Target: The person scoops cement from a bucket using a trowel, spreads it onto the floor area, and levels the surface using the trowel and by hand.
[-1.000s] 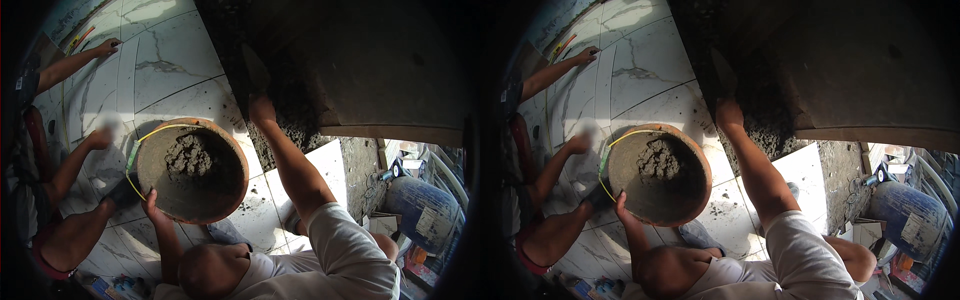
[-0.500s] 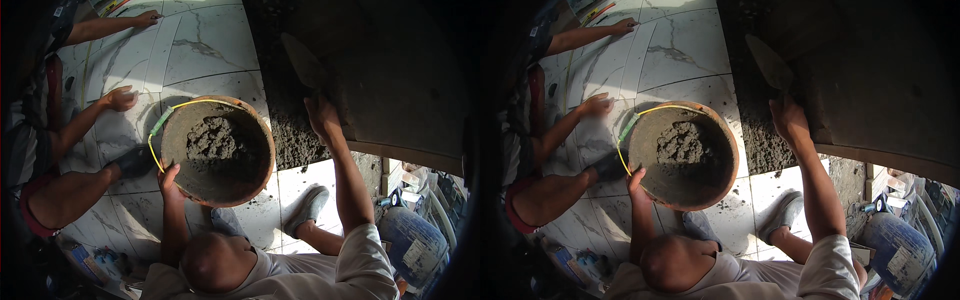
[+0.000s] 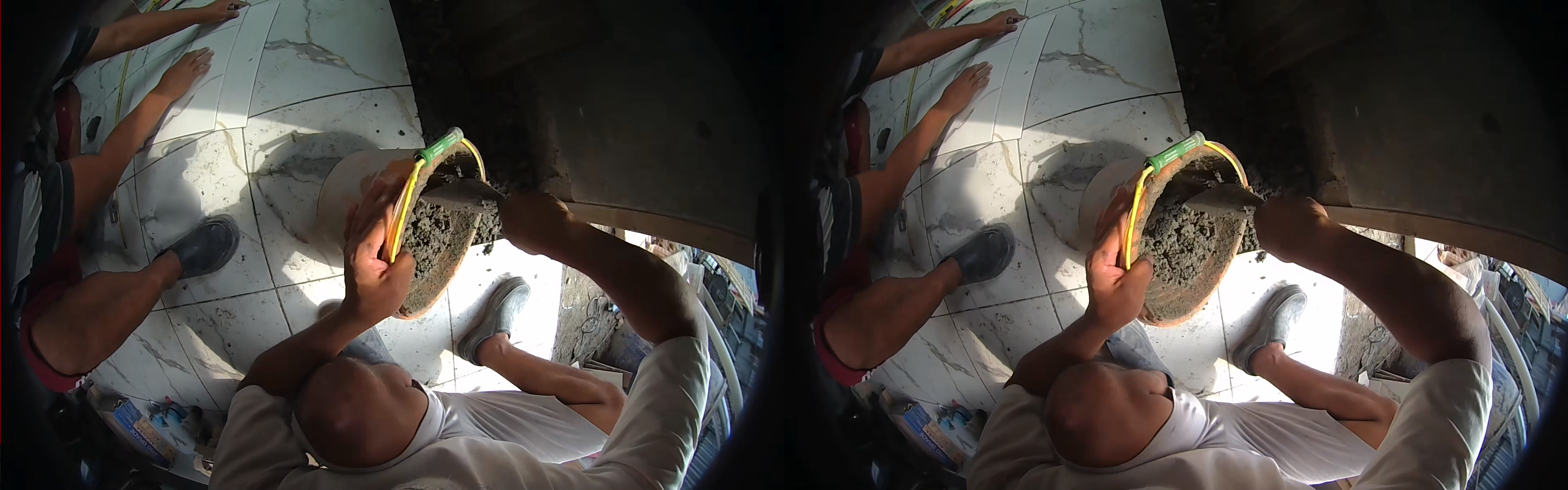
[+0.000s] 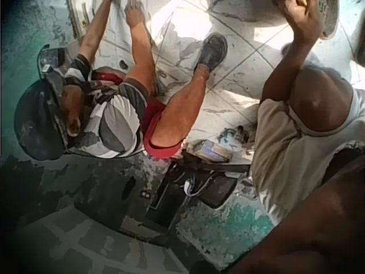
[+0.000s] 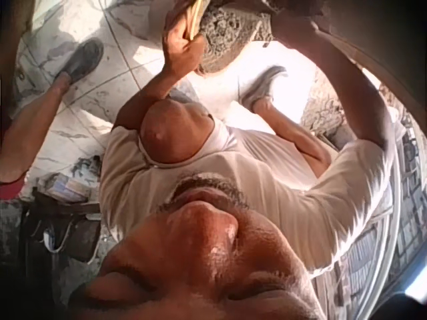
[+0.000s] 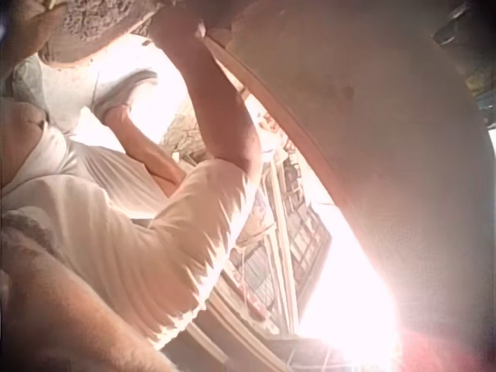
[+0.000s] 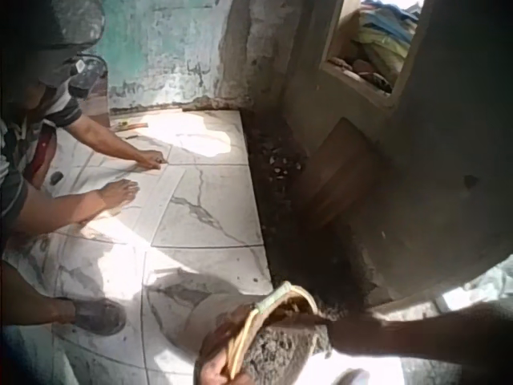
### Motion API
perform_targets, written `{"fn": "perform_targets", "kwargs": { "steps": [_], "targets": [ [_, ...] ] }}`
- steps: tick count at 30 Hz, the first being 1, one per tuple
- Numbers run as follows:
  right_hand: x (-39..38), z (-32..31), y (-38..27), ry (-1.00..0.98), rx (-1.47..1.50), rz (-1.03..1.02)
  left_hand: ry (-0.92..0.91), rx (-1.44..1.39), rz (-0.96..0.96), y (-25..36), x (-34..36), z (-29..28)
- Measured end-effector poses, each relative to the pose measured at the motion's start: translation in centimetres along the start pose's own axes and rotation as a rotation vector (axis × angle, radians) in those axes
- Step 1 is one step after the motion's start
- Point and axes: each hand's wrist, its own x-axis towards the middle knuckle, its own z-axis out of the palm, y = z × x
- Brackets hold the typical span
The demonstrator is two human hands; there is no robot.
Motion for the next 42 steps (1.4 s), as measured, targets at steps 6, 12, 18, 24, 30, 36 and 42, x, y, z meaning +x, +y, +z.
{"fn": "perform_targets", "kwargs": {
  "steps": [6, 12, 18, 24, 30, 36, 42],
  "targets": [
    [1.3, 5.6, -2.3, -0.486, 0.794, -0.079, -0.186, 0.008, 0.084, -0.2, -0.4, -1.4],
    [2.6, 7.7, -10.2, -0.233, 1.143, -0.483, 0.000, -0.409, -0.187, -1.5, -1.0, -3.0],
    [2.3, 6.4, -12.3, -0.106, 1.411, -0.514, 0.256, -0.656, -0.402, -2.2, -0.9, -5.1],
    [0.5, 6.5, -10.8, -0.288, 1.637, -0.443, 0.368, -0.623, -0.371, -4.3, -1.3, -7.3],
    [-4.3, 4.2, -5.3, -0.173, 1.941, -0.333, 0.461, -0.642, -0.438, -7.1, -2.1, -9.5],
    [-2.4, 3.1, -1.2, 0.685, 1.653, 0.185, 0.507, -0.627, -0.467, -7.4, -2.7, -10.0],
    [12.8, 10.6, 4.1, 0.764, 1.126, 0.727, 0.454, -0.707, -0.362, -6.9, -1.8, -7.4]
  ]
}}
